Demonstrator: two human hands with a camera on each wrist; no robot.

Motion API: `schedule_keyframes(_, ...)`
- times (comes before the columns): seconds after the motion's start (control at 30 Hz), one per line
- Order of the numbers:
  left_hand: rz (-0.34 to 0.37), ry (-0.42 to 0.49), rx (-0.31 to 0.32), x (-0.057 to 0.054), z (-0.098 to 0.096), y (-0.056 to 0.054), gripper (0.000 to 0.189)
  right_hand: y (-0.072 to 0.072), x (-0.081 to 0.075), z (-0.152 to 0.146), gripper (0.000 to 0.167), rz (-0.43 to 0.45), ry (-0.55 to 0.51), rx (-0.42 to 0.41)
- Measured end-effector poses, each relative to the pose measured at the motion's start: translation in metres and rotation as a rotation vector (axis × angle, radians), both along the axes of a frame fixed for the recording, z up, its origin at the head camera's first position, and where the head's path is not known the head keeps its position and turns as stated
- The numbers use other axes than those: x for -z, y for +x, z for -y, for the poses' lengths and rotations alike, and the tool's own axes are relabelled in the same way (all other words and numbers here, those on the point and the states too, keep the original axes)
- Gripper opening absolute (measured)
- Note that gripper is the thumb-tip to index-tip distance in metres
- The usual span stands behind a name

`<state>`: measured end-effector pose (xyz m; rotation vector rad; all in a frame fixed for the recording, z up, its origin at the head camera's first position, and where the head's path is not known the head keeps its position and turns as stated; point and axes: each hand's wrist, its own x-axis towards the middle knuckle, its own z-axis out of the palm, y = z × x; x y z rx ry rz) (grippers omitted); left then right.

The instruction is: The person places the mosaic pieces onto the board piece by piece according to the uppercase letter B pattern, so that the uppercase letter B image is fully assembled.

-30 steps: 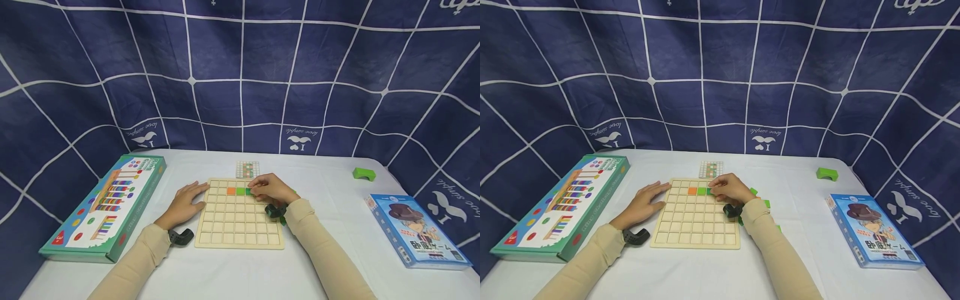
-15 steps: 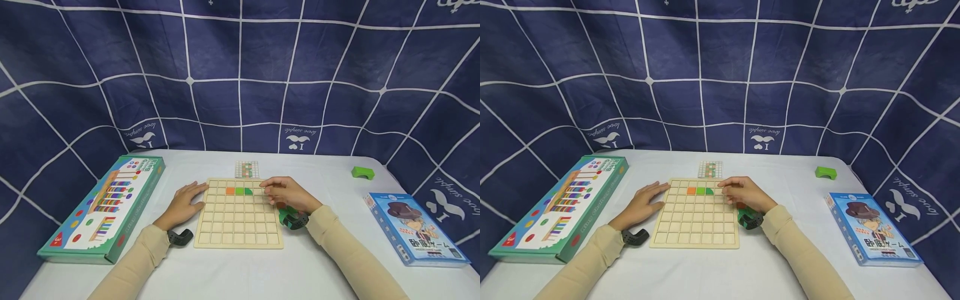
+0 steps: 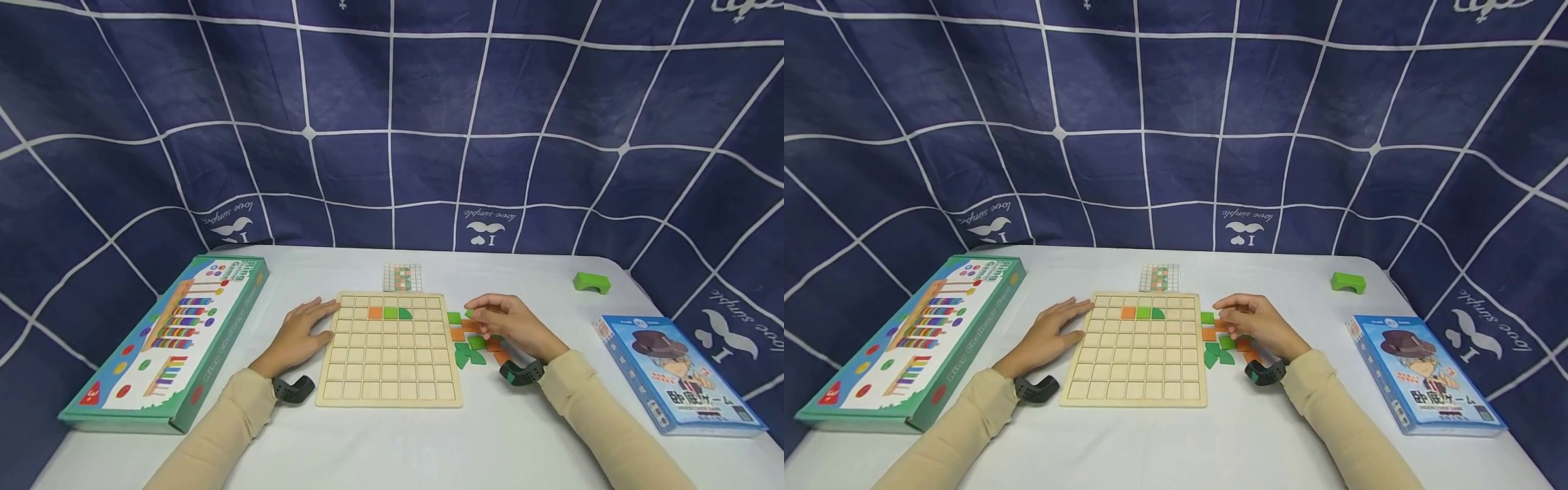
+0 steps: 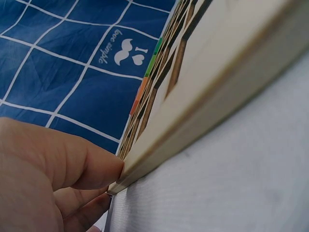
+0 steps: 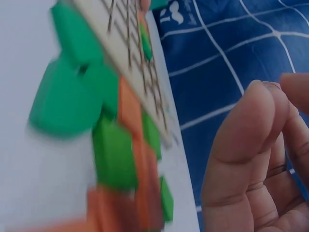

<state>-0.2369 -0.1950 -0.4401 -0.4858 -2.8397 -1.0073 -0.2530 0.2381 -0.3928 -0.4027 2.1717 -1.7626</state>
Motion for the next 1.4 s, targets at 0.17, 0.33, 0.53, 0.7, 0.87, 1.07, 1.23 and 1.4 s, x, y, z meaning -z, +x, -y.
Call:
schedule_keyframes(0.17,0.005,0.002,0.001,0.0,0.0,0.001,0.057,0.003,0.005,-0.017,0.039,-0.01,0.068,0.041)
schedule_keyframes(0.33,0.009,0.001,0.0,-0.001,-0.001,0.001,0.057,0.003,0.009,-0.03,0.04,0.001,0.121,0.071)
schedule_keyframes(0.53,0.016,0.002,0.005,-0.004,-0.001,0.002,0.057,0.001,0.014,-0.043,0.039,-0.028,0.236,0.084)
schedule_keyframes(0.7,0.009,-0.003,0.003,-0.002,0.0,0.002,0.057,-0.001,0.017,-0.053,0.04,-0.02,0.267,0.075)
schedule_keyframes(0.87,0.002,-0.006,-0.001,-0.001,0.0,0.001,0.058,-0.002,0.019,-0.055,0.042,0.004,0.296,0.064)
schedule_keyframes(1.07,0.002,-0.003,-0.001,-0.002,-0.001,0.002,0.058,-0.002,0.02,-0.055,0.04,-0.041,0.356,0.054)
schedule_keyframes(1.23,-0.004,0.0,0.002,-0.003,-0.002,0.002,0.057,0.0,0.019,-0.053,0.036,-0.062,0.375,0.057)
schedule_keyframes(1.4,-0.004,0.004,0.007,-0.003,-0.002,0.002,0.057,0.001,0.02,-0.054,0.034,-0.068,0.358,0.057)
